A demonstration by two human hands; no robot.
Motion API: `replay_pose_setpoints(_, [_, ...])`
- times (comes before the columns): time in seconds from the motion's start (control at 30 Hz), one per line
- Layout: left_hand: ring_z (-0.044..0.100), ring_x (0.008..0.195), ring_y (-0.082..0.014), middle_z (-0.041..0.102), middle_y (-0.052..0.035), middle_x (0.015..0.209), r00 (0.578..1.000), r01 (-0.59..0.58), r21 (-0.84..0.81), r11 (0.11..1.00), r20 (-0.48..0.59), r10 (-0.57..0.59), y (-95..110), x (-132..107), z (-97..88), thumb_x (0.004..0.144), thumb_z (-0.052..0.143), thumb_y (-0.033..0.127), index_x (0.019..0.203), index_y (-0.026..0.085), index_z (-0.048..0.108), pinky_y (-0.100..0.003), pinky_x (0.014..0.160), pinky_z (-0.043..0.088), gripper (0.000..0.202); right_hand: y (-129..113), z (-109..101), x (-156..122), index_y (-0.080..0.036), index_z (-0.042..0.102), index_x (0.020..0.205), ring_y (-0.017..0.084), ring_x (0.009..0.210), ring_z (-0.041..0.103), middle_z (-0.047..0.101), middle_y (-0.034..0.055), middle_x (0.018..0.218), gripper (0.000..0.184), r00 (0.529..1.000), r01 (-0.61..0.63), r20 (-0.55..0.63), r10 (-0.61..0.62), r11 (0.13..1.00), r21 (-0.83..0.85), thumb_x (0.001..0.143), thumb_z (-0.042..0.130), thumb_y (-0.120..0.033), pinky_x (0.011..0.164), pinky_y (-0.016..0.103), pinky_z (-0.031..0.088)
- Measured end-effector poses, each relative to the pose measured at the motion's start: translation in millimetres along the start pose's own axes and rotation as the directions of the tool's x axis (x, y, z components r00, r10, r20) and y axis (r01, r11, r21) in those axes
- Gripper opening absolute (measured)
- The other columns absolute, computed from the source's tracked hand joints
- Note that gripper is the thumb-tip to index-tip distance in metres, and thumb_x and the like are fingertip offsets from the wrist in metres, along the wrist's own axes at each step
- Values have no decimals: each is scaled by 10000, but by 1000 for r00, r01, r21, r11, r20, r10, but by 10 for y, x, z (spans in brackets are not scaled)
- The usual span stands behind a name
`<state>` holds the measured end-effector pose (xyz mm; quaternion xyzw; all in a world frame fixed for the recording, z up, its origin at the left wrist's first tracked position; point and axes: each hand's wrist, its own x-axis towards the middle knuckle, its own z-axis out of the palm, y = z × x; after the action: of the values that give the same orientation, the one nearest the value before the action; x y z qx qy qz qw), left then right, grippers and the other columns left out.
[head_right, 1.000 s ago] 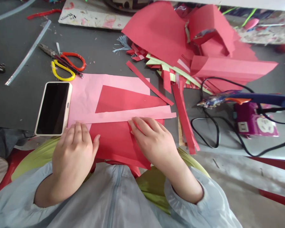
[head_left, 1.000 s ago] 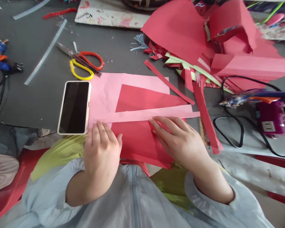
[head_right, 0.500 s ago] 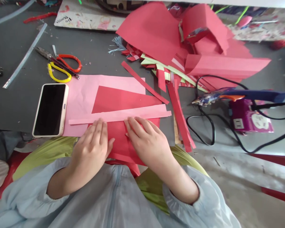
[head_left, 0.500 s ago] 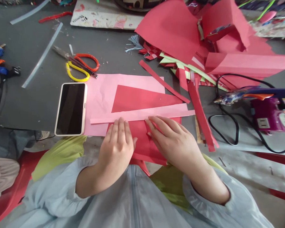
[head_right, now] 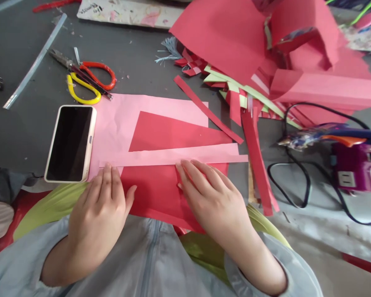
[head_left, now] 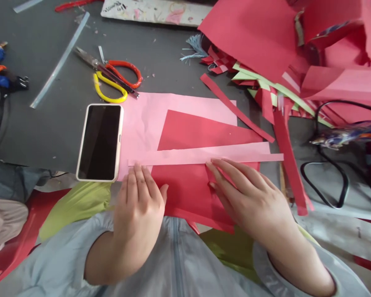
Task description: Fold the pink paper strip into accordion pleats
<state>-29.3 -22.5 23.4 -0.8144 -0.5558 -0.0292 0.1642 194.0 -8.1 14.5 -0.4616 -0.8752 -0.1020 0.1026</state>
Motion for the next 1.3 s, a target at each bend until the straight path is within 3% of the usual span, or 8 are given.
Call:
replay_pose_setpoints(0.27, [735,960,-379,683,-323,1130,1000,-14,-28,1000,17,14,-75,-13,-30,949,534,319,1078,-73,678,-454,757,641,437,13,-3,-20,-74,615,1249,278,1057,681,727,134,1183,369,999,12,31,-12,1000,0,890,666,-144,844,390,548])
replay_pose_setpoints(0.5, [744,949,-344,715,-280,1092,999,-25,-30,999,22,26,-119,11,-62,953,540,326,1035,-31,703,-402,755,648,400,14,-13,-31,-86,600,1277,280,1054,679,726,132,1186,407,999,4,38,-4,1000,3,883,678,-151,829,390,542])
replay_pose_setpoints(0.7, [729,805,-273,760,-154,914,996,-82,-91,992,-42,79,-371,153,-51,878,627,175,1030,23,709,-375,713,613,230,16,-5,4,-68,618,1241,277,1014,672,729,141,1155,390,1000,-8,25,7,1000,23,861,689,-120,807,384,521])
replay_pose_setpoints(0.77, [706,889,-292,741,-150,946,994,-110,-106,988,-15,109,-476,214,-18,873,593,128,1109,17,683,-390,753,589,276,25,5,20,-69,626,1229,274,977,666,734,126,1139,371,1000,-12,11,12,999,37,866,679,-121,777,383,511])
replay_pose_setpoints(0.93, [630,793,-258,696,-88,852,987,-137,-220,966,50,152,-658,307,54,898,511,130,948,129,706,-395,689,513,201,72,28,66,-106,671,1128,249,875,634,745,96,1060,238,999,-40,-23,41,997,61,898,628,-149,724,370,491])
replay_pose_setpoints(1.1, [585,824,-221,669,-39,796,987,-113,-366,924,68,148,-787,396,75,893,578,218,799,195,676,-349,751,474,138,70,-9,148,-136,673,1120,250,892,634,725,113,1026,222,995,-84,-35,89,990,113,934,563,-188,759,386,517])
replay_pose_setpoints(1.3, [598,782,-174,680,1,748,998,-67,-649,758,-58,39,-835,504,-93,816,682,274,739,219,703,-292,703,472,97,-100,-213,411,-221,665,1194,257,1013,612,680,120,1145,273,978,-116,-126,165,938,328,952,539,-233,864,431,517])
